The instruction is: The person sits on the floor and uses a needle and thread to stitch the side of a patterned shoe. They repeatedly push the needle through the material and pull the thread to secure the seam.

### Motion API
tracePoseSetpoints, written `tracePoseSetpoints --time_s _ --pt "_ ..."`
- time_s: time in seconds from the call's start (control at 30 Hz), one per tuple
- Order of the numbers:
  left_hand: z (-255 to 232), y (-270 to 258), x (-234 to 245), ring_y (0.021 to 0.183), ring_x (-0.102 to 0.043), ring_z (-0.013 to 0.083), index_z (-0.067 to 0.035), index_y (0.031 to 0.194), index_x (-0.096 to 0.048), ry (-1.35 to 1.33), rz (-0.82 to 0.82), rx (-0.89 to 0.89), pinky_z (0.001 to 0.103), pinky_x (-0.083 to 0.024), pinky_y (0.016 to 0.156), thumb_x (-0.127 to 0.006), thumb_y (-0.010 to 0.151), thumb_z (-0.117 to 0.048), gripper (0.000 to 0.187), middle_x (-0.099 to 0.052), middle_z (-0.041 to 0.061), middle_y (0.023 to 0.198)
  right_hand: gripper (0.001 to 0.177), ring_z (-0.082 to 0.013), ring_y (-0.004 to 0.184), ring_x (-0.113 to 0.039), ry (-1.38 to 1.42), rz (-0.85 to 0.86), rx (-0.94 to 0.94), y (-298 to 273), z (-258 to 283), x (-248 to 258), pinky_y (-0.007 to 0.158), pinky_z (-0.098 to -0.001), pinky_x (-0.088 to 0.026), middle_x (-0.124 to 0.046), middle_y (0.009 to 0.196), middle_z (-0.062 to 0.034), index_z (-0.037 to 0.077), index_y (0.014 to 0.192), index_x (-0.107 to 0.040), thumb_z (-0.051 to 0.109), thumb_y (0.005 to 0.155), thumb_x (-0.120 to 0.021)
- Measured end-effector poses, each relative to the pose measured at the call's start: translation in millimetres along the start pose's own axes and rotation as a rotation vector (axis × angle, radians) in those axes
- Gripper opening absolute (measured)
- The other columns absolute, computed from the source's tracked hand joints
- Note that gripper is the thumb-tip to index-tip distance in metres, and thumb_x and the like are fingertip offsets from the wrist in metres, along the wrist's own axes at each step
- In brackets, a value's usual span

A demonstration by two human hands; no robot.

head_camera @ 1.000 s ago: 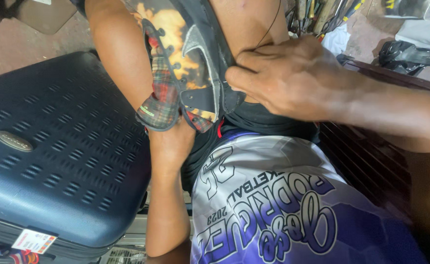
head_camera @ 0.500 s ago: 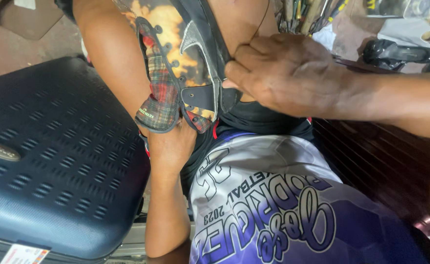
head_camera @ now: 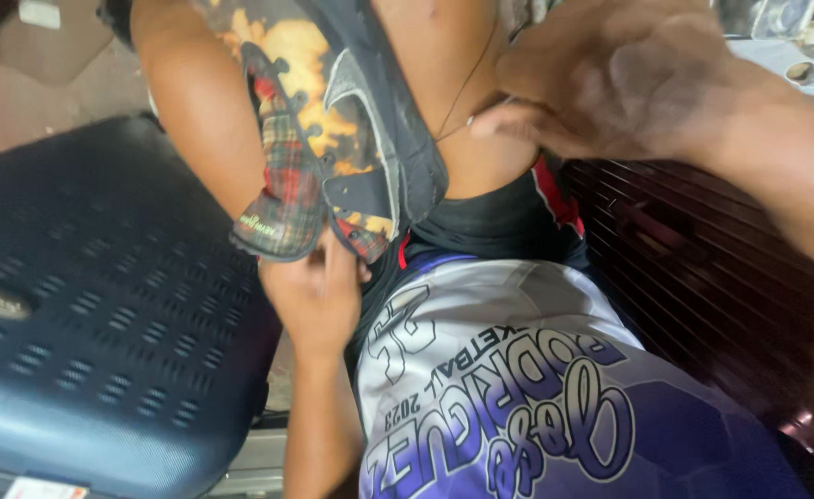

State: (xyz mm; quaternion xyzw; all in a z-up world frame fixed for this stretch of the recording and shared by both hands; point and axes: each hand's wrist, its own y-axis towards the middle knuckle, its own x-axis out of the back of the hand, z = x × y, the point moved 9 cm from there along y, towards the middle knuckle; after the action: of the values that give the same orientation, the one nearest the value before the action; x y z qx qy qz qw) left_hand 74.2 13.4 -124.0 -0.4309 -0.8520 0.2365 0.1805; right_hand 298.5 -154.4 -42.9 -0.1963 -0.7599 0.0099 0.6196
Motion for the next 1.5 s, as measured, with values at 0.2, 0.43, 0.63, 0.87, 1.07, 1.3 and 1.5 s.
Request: tracePoseSetpoints --time_s 0.2,0.43,0.63,0.87,1.07,1.3,1.5 --pt "-71 -70 10 0.100 -0.058 0.0168 -0.002 0.106 -0.060 0.273 -0.343 -0.798 0.031 -0.049 0.077 -0.069 0.097 -0.014 0.018 -0.054 0.004 0.117 0.049 -0.0122 0.050 -0.057 0.152 -0.040 0.050 4 5 13 0.047 -0.0294 -0.041 -0.056 0.058 0.0058 0.022 0.072 -0.066 0.061 0.100 -0.055" --pt "-132 -74 -60 0.102 -0.065 0.0269 -0.004 0.121 -0.067 0.776 -0.141 -0.964 0.033 -0.056 0.083 -0.088 0.094 -0.010 0.034 -0.062 0.010 0.121 0.037 -0.0142 0.059 -0.063 0.406 -0.259 0.054 -2 8 54 0.052 -0.0314 -0.045 -0.060 0.064 0.0058 0.017 0.075 -0.070 0.048 0.095 -0.069" --pt "-153 -42 -96 0.100 -0.068 0.0265 -0.004 0.118 -0.069 0.983 -0.106 -0.906 0.034 -0.055 0.084 -0.077 0.103 -0.014 0.019 -0.067 0.010 0.119 0.040 -0.0160 0.063 -0.066 0.518 -0.258 0.049 -7 11 47 0.054 -0.0316 -0.050 -0.062 0.066 0.0032 0.013 0.076 -0.071 0.050 0.093 -0.073" --pt "-139 -33 -72 0.089 -0.067 0.0203 -0.003 0.110 -0.063 0.627 0.003 -0.759 0.029 -0.054 0.080 -0.069 0.109 -0.004 0.006 -0.066 0.009 0.105 0.046 -0.0176 0.070 -0.066 0.733 -0.350 0.212 3 34 43 0.058 -0.0324 -0.053 -0.062 0.083 -0.0017 0.014 0.094 -0.075 0.059 0.087 -0.074" --pt "-117 -26 -55 0.083 -0.063 0.0075 -0.004 0.128 -0.055 -0.191 0.135 -0.344 0.025 -0.055 0.080 -0.059 0.104 -0.002 0.025 -0.061 0.003 0.090 0.027 -0.0183 0.076 -0.067 0.818 -0.425 0.046 7 27 30 0.057 -0.0320 -0.054 -0.061 0.110 -0.0117 0.007 0.099 -0.067 0.027 0.087 -0.080" --pt "-136 -25 -78 0.073 -0.070 0.0082 -0.004 0.146 -0.052 0.504 0.219 -0.469 0.021 -0.055 0.065 -0.064 0.097 0.002 0.051 -0.075 0.010 0.116 0.012 -0.0096 0.058 -0.060 1.387 -0.107 -0.074 -9 20 18 0.052 -0.0311 -0.046 -0.061 0.076 0.0033 0.010 0.091 -0.070 0.020 0.093 -0.076" --pt "-140 -36 -84 0.071 -0.053 0.0120 -0.006 0.155 -0.039 0.622 0.124 -0.700 0.020 -0.049 0.061 -0.091 0.090 -0.011 0.083 -0.060 0.008 0.106 0.021 -0.0200 0.075 -0.064 1.227 -0.365 0.024 1 38 46 0.064 -0.0358 -0.049 -0.062 0.082 -0.0012 0.012 0.095 -0.068 0.030 0.094 -0.079"
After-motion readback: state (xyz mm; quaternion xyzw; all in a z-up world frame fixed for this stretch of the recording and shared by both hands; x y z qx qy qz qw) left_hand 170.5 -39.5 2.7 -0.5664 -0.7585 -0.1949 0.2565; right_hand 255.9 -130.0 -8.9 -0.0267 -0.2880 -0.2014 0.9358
